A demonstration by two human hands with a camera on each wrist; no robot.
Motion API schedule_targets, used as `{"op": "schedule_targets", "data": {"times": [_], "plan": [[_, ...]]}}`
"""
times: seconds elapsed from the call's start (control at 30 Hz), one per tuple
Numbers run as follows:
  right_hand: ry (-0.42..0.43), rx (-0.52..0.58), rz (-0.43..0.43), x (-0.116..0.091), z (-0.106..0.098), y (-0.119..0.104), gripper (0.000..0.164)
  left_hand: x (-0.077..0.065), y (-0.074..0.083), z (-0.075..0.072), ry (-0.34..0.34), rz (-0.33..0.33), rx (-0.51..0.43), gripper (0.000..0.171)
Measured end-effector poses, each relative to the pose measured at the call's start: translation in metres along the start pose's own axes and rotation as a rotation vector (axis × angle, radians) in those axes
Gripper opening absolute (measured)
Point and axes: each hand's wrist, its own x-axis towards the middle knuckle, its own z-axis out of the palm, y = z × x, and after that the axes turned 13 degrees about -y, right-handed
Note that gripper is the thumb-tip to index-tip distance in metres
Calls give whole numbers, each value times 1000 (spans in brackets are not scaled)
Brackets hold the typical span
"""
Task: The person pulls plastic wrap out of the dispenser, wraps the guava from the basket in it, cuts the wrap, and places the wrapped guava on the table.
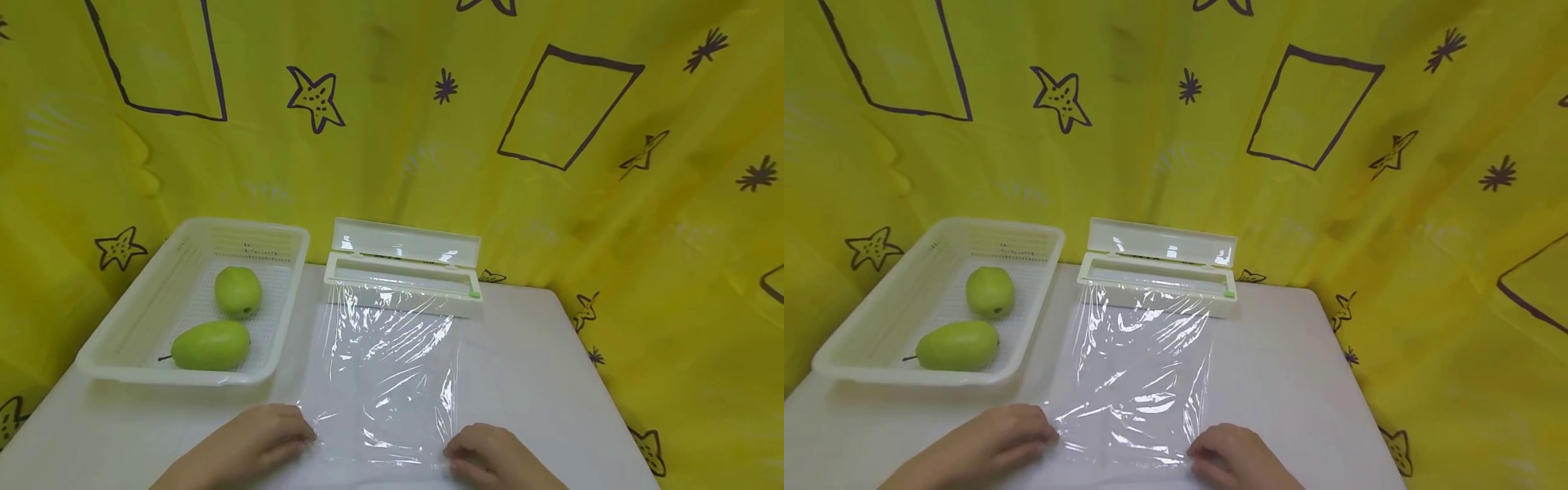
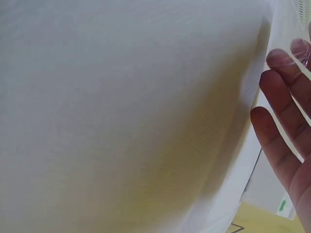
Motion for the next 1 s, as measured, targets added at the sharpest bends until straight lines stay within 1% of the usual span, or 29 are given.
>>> {"op": "schedule_targets", "data": {"times": [0.07,0.13,0.23,0.33,0.5,0.57,0.63,0.73,0.8,0.9,1.0], "plan": [[33,-56,-45,3,0,0,10,1,0,-1,-1,-14,6,16],[61,-98,-79,5,0,0,6,2,-1,-2,7,-13,30,16],[93,-128,-100,7,1,1,4,3,-3,-2,27,0,53,16],[124,-151,-113,7,3,1,6,4,-3,-1,39,-2,60,16],[142,-181,-133,7,2,0,8,5,-3,-2,32,-20,68,14],[149,-218,-143,9,-2,-1,8,7,-1,-5,27,-29,73,13],[135,-268,-131,13,-9,-3,6,11,1,-9,10,-53,63,11],[121,-357,-88,26,-23,-8,6,24,5,-19,-34,-107,31,7],[97,-388,-46,38,-34,-11,11,37,7,-27,-82,-143,-4,12],[116,-434,-30,61,-47,-11,30,62,5,-35,-141,-182,-39,21],[124,-527,-23,86,-55,-5,58,91,-1,-37,-201,-252,-29,36]]}}
